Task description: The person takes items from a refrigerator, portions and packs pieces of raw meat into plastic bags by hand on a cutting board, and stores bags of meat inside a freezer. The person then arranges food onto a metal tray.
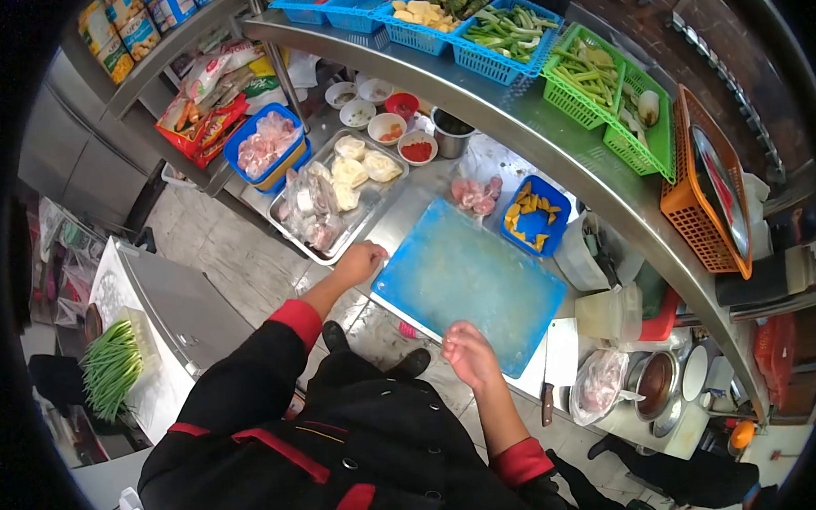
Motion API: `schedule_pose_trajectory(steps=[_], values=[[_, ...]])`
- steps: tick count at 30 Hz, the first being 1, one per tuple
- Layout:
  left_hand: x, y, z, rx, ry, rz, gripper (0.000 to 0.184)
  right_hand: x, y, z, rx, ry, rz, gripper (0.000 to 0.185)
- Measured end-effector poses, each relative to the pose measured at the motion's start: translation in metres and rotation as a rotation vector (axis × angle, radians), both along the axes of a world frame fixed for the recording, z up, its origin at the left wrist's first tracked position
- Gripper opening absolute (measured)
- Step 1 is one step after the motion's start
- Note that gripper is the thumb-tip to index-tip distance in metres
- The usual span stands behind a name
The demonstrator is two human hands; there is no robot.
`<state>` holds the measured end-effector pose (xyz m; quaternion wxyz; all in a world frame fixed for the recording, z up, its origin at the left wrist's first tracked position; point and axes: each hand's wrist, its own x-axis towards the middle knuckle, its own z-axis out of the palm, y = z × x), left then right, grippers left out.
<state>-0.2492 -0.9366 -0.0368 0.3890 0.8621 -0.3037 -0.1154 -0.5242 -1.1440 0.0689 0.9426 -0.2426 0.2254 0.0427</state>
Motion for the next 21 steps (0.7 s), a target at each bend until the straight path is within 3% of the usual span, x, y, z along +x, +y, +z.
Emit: schedule_pose_trajectory(steps=[2, 3, 7, 11, 14, 21], values=[[0.008, -0.007, 0.002, 0.059, -0.254, -0.156, 0.018, 0.001, 0.000, 0.002, -0.054, 0.022, 0.038, 0.010], [0.010, -0.006, 0.003, 0.205, -0.352, -0.258, 0.026, 0.000, 0.000, 0.003, -0.096, 0.038, 0.080, 0.009], [-0.007, 0.027, 0.004, 0.289, -0.413, -0.487, 0.031, -0.012, 0.002, 0.016, -0.143, 0.079, 0.068, 0.010], [-0.046, 0.067, 0.007, 0.201, -0.444, -0.500, 0.031, -0.035, -0.003, 0.002, -0.111, 0.092, 0.012, 0.011], [-0.066, 0.070, 0.011, 0.100, -0.433, -0.348, 0.027, -0.038, 0.003, -0.008, -0.065, 0.124, 0.002, 0.010], [-0.080, 0.071, -0.044, 0.094, -0.411, -0.243, 0.019, 0.009, 0.030, -0.043, -0.040, 0.272, 0.148, 0.011]])
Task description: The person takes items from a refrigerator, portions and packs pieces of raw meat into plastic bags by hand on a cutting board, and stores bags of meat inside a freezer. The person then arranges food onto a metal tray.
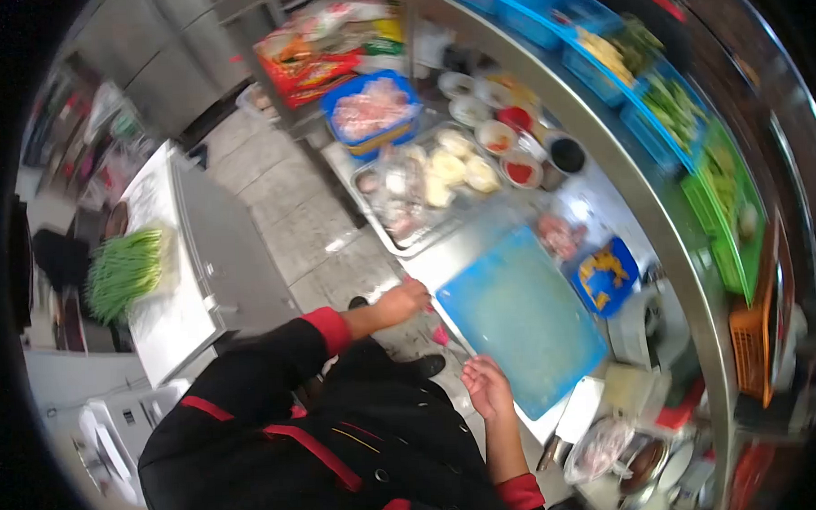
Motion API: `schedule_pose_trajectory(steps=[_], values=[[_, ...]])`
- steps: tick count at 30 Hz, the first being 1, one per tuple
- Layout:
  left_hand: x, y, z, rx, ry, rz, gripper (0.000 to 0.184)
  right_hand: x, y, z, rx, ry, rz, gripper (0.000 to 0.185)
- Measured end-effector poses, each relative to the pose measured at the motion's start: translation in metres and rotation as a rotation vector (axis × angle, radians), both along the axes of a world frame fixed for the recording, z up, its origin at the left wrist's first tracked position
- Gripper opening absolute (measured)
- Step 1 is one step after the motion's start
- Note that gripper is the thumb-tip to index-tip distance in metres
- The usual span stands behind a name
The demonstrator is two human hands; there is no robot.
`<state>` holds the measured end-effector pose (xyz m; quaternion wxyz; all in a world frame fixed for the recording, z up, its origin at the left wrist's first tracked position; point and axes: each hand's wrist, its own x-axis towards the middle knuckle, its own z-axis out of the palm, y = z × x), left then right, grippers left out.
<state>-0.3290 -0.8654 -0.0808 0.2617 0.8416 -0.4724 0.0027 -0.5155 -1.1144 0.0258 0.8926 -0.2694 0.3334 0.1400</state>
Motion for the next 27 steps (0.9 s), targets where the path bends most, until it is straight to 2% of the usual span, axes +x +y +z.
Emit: schedule_pose_trajectory(steps=[2, 4, 5, 6, 7, 9, 10, 12, 14, 15, 17, 18, 20, 22, 23, 25, 26, 27], values=[[-0.010, -0.008, -0.012, -0.002, 0.041, 0.141, 0.020, 0.019, 0.016, -0.008, -0.029, 0.064, 0.065, 0.011], [-0.020, -0.015, -0.001, -0.032, 0.094, 0.303, 0.020, 0.044, 0.037, -0.018, -0.063, 0.124, 0.144, 0.011], [-0.024, -0.014, 0.029, 0.021, 0.122, 0.236, 0.019, 0.054, 0.045, -0.023, -0.040, 0.139, 0.164, 0.012], [-0.035, -0.015, 0.039, -0.127, 0.054, 0.260, 0.015, 0.065, 0.052, -0.027, -0.019, 0.158, 0.172, 0.013], [-0.046, -0.012, 0.066, -0.205, 0.103, 0.281, 0.013, 0.076, 0.058, -0.038, -0.019, 0.156, 0.228, 0.013], [-0.058, 0.008, 0.096, -0.276, 0.117, 0.275, 0.013, 0.097, 0.074, -0.064, 0.133, -0.032, 0.284, 0.017], [-0.064, 0.023, 0.115, -0.247, 0.127, 0.344, 0.014, 0.111, 0.100, -0.040, 0.059, -0.063, 0.378, 0.023], [-0.066, 0.051, 0.130, -0.219, 0.185, 0.501, 0.020, 0.140, 0.141, -0.032, 0.071, -0.050, 0.452, 0.026], [-0.057, 0.085, 0.137, -0.213, 0.075, 0.584, 0.022, 0.161, 0.169, -0.038, 0.106, -0.089, 0.530, 0.033], [-0.054, 0.102, 0.139, -0.214, -0.022, 0.647, 0.024, 0.169, 0.183, -0.041, 0.106, -0.095, 0.540, 0.033], [-0.051, 0.132, 0.147, -0.192, 0.023, 0.677, 0.025, 0.186, 0.217, -0.041, 0.079, -0.084, 0.615, 0.022], [-0.049, 0.144, 0.153, -0.229, 0.033, 0.709, 0.024, 0.190, 0.245, -0.015, 0.051, -0.020, 0.617, 0.019], [-0.040, 0.177, 0.162, -0.286, 0.036, 0.753, 0.023, 0.207, 0.276, -0.019, 0.030, -0.027, 0.658, 0.018], [-0.031, 0.221, 0.164, -0.535, 0.040, 0.834, 0.018, 0.229, 0.311, -0.023, -0.017, 0.018, 0.724, 0.014], [-0.026, 0.247, 0.160, -0.555, 0.032, 0.861, 0.018, 0.242, 0.321, -0.033, -0.036, 0.017, 0.753, 0.014], [-0.017, 0.308, 0.140, -0.706, -0.048, 1.240, 0.013, 0.279, 0.336, -0.071, -0.261, 0.208, 0.774, 0.013], [-0.015, 0.344, 0.115, -0.726, -0.071, 1.348, 0.012, 0.312, 0.348, -0.101, -0.215, 0.162, 0.761, 0.015], [-0.016, 0.377, 0.092, -0.743, -0.091, 1.458, 0.012, 0.347, 0.392, -0.069, -0.377, 0.178, 0.602, 0.016]])
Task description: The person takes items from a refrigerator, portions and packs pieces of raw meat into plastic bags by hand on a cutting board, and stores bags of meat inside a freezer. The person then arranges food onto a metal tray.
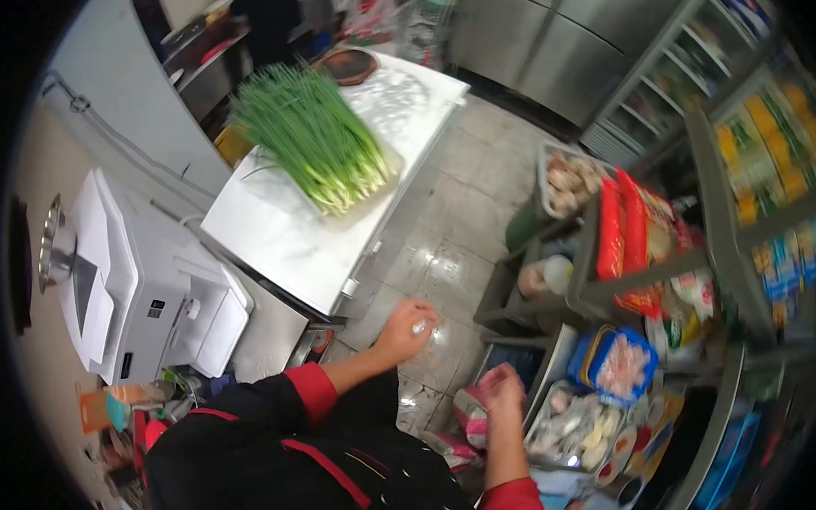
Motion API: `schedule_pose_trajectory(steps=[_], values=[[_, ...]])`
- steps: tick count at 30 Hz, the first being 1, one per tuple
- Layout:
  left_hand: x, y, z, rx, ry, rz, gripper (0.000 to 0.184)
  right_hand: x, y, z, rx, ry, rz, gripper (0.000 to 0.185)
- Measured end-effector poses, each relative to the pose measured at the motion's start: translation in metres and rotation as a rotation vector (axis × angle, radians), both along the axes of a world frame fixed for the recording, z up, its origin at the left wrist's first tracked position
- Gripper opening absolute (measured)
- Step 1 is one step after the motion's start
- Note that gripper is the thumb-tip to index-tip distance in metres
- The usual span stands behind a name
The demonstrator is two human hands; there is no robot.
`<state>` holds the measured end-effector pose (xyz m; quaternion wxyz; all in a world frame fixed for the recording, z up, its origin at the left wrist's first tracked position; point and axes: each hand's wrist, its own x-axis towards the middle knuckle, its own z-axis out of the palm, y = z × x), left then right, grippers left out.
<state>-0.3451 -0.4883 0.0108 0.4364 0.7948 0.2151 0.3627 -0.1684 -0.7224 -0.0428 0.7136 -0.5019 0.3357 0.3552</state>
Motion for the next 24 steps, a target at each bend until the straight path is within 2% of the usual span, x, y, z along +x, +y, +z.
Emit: schedule_pose_trajectory(steps=[1, 3, 4, 5, 6, 7, 8, 9, 10, 11, 13, 14, 16, 17, 18, 19, 20, 22, 23, 24], values=[[-0.007, 0.029, -0.007, -0.010, -0.002, 0.054, 0.012, 0.040, 0.044, 0.038, 0.078, -0.117, 0.110, 0.016], [-0.023, 0.087, -0.009, -0.055, 0.052, 0.227, 0.011, 0.098, 0.167, 0.165, 0.185, -0.514, 0.162, 0.015], [-0.033, 0.109, -0.003, -0.054, 0.052, 0.273, 0.011, 0.136, 0.218, 0.213, 0.328, -0.864, 0.340, 0.014], [-0.044, 0.129, 0.006, -0.066, 0.070, 0.322, 0.012, 0.147, 0.270, 0.284, 0.393, -1.009, 0.323, 0.019], [-0.053, 0.147, 0.013, -0.082, 0.082, 0.367, 0.013, 0.143, 0.317, 0.354, 0.445, -1.296, 0.338, 0.020], [-0.063, 0.162, 0.013, -0.062, 0.080, 0.399, 0.012, 0.138, 0.361, 0.413, 0.422, -1.545, 0.222, 0.023], [-0.072, 0.175, 0.017, -0.060, 0.076, 0.435, 0.012, 0.134, 0.394, 0.463, 0.546, -1.669, 0.149, 0.024], [-0.080, 0.184, 0.022, -0.132, 0.104, 0.472, 0.012, 0.163, 0.426, 0.501, 0.730, -1.861, 0.181, 0.024], [-0.086, 0.190, 0.027, -0.206, 0.131, 0.509, 0.012, 0.116, 0.468, 0.537, 0.721, -1.901, -0.053, 0.028], [-0.090, 0.195, 0.031, -0.223, 0.132, 0.550, 0.012, 0.129, 0.513, 0.539, 0.880, -2.042, 0.024, 0.024], [-0.091, 0.201, 0.032, -0.231, 0.105, 0.588, 0.012, 0.000, 0.603, 0.498, 0.774, -1.947, 0.327, 0.032], [-0.093, 0.203, 0.033, -0.243, 0.084, 0.598, 0.012, -0.062, 0.644, 0.463, 0.380, -2.359, 0.412, 0.026], [-0.098, 0.203, 0.044, -0.298, 0.095, 0.618, 0.012, -0.133, 0.713, 0.370, 0.745, -2.283, 0.940, 0.043], [-0.100, 0.207, 0.046, -0.299, 0.101, 0.626, 0.012, -0.153, 0.732, 0.320, 0.724, -2.120, 1.095, 0.053], [-0.099, 0.210, 0.044, -0.310, 0.098, 0.639, 0.012, -0.159, 0.727, 0.305, 0.695, -2.078, 1.150, 0.057], [-0.101, 0.212, 0.039, -0.312, 0.111, 0.674, 0.012, -0.161, 0.727, 0.289, 0.680, -2.002, 1.093, 0.048], [-0.101, 0.213, 0.035, -0.331, 0.102, 0.686, 0.012, -0.157, 0.729, 0.279, 0.683, -2.000, 1.121, 0.048], [-0.104, 0.220, 0.031, -0.362, 0.093, 0.705, 0.012, -0.140, 0.732, 0.264, 0.607, -2.059, 0.994, 0.031], [-0.100, 0.224, 0.033, -0.362, 0.064, 0.711, 0.014, -0.137, 0.724, 0.269, 0.590, -2.052, 0.998, 0.031], [-0.093, 0.227, 0.037, -0.368, 0.070, 0.694, 0.014, -0.129, 0.714, 0.275, 0.528, -2.001, 1.054, 0.022]])
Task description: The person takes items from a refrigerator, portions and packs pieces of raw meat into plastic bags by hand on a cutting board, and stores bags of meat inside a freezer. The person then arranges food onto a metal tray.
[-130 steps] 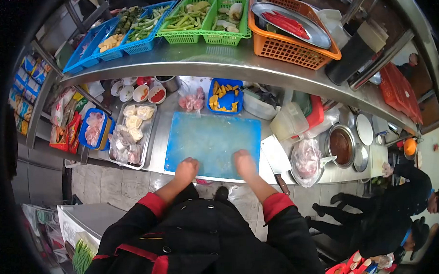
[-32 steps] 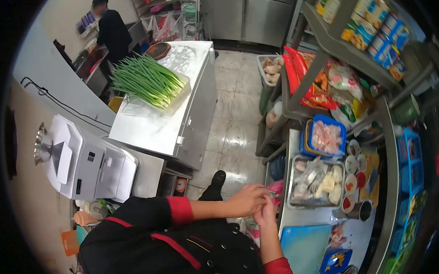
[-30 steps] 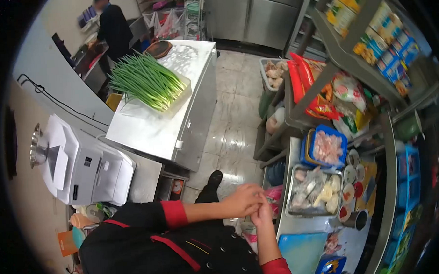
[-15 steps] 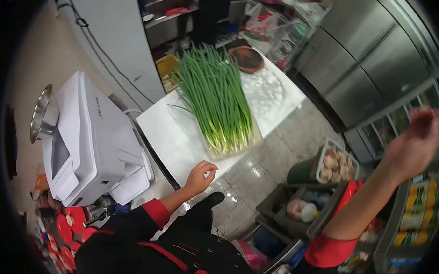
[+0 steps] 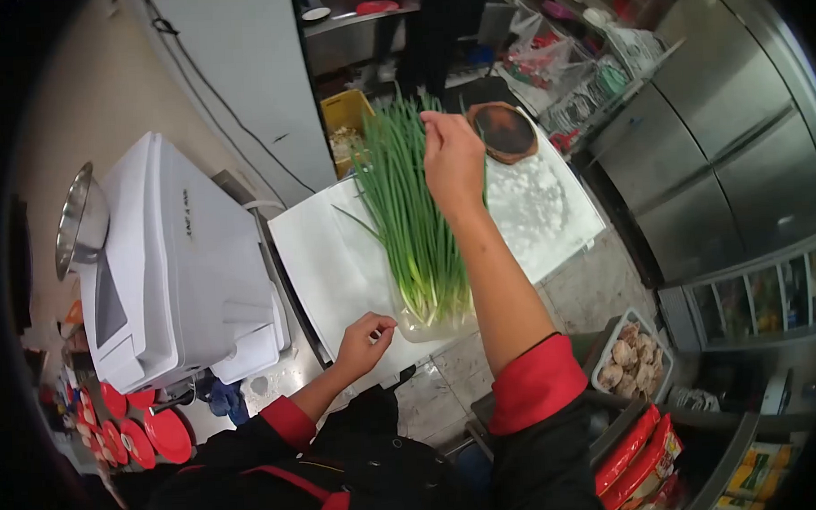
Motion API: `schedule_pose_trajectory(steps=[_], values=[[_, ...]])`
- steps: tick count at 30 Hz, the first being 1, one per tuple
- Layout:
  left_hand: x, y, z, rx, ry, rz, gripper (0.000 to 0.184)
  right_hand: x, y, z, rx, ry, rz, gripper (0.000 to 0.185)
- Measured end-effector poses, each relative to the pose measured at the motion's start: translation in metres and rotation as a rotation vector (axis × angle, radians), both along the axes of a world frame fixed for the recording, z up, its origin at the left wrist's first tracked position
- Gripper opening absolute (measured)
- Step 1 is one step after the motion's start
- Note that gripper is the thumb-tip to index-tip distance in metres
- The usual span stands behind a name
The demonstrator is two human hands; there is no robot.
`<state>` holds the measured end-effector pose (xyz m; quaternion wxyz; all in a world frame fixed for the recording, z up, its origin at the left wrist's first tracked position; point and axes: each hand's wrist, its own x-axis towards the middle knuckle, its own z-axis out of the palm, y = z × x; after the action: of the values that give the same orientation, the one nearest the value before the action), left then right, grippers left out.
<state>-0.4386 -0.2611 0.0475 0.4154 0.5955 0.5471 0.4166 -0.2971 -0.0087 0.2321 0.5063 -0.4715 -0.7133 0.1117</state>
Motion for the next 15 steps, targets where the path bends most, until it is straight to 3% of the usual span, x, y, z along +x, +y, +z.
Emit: schedule_pose_trajectory(steps=[3, 8, 12, 15], values=[[0.030, 0.013, 0.027, 0.016, -0.071, -0.102, 0.013, 0.029, -0.046, 0.003, -0.068, 0.112, -0.089, 0.012], [0.114, 0.027, 0.068, 0.157, -0.142, -0.334, 0.012, 0.126, -0.178, -0.063, -0.378, 0.276, -0.338, 0.013], [0.194, 0.010, 0.068, 0.048, -0.240, -0.740, 0.010, 0.182, -0.342, -0.123, -0.477, 0.246, -0.645, 0.006], [0.260, -0.026, 0.075, 0.025, -0.132, -1.024, 0.009, 0.193, -0.460, -0.139, -0.474, 0.335, -0.902, 0.005]])
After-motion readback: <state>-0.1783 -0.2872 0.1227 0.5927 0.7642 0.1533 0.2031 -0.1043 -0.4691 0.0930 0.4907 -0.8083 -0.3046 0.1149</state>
